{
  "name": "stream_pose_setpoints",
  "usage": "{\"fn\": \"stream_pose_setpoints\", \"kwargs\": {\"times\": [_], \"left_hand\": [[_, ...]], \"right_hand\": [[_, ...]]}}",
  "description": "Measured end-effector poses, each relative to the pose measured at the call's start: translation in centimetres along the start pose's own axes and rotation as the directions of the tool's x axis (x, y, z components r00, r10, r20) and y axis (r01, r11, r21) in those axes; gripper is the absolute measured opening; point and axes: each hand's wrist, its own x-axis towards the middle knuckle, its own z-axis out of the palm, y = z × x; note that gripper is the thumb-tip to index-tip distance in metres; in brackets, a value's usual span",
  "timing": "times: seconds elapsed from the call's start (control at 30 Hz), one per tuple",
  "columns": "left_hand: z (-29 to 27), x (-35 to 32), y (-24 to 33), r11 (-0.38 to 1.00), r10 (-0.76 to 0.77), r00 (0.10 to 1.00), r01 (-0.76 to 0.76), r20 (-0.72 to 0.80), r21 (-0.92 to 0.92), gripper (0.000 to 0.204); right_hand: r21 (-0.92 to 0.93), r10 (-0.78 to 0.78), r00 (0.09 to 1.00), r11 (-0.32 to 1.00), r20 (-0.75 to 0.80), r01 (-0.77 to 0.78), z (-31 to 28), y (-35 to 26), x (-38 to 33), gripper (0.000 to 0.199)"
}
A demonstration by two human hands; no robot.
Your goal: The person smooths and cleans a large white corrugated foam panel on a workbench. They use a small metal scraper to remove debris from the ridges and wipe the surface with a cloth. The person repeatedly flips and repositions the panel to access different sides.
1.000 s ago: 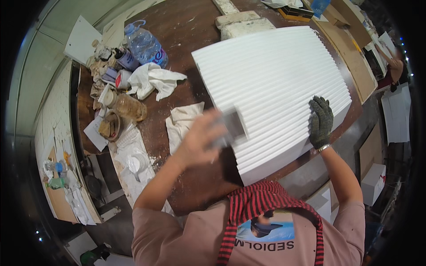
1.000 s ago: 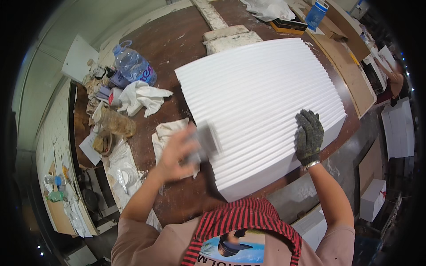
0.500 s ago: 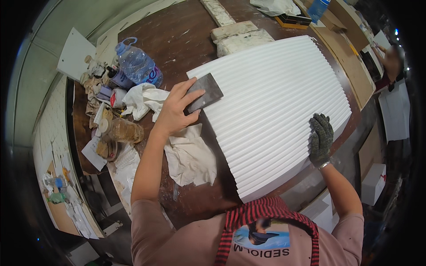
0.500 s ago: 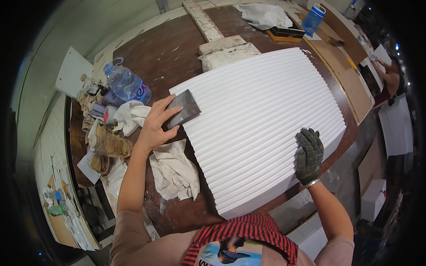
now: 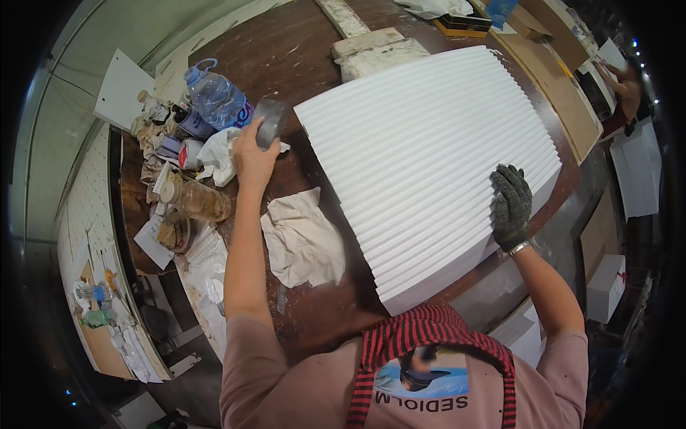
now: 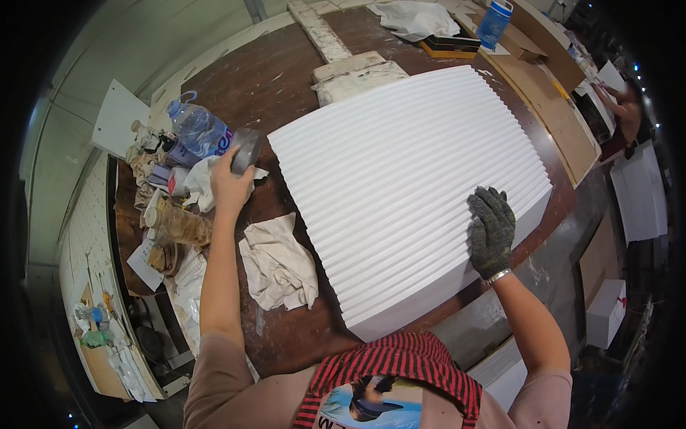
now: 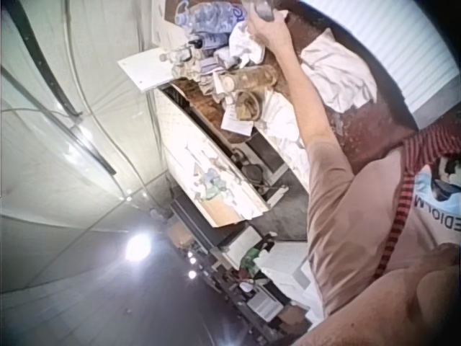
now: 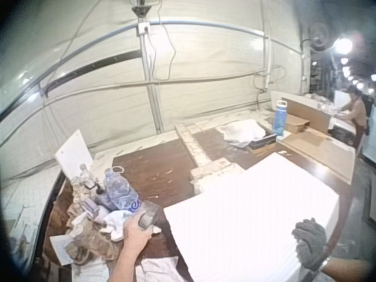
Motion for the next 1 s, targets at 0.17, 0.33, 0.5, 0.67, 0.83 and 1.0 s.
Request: {"fn": "stream_pose_setpoints", "kwargs": {"times": [0.17,0.33,0.5,0.67,0.83,1.0], "left_hand": [[-0.4,-7.2,2.2,0.966,0.102,0.991,-0.076,0.091,-0.249,0.054],[-2.9,-19.6,2.9,0.824,-0.250,0.953,0.303,0.173,-0.480,0.057],[-4.9,-26.3,8.6,0.466,-0.335,0.902,0.409,0.272,-0.784,0.062],[-2.8,-30.0,15.1,0.263,-0.446,0.794,0.557,0.413,-0.788,0.054],[-5.0,-29.1,14.7,0.328,-0.543,0.787,0.519,0.292,-0.789,0.055],[-6.0,-24.8,16.8,0.486,-0.413,0.882,0.423,0.225,-0.765,0.055]], "right_hand": [[0.012,-0.039,0.998,0.999,-0.050,0.040,0.1,0.2,-0.1,0.038],[-0.009,-0.045,0.998,0.999,-0.054,0.044,0.2,0.6,-0.4,0.038],[-0.024,-0.021,0.999,1.000,-0.024,0.020,0.3,0.9,-0.6,0.035],[-0.033,-0.017,0.999,0.999,-0.033,0.016,0.6,1.3,-1.0,0.033],[-0.091,-0.056,0.994,0.995,-0.093,0.047,1.1,1.5,-1.3,0.034],[-0.068,0.019,0.998,0.998,0.062,-0.015,0.0,1.3,-1.1,0.043]]}}
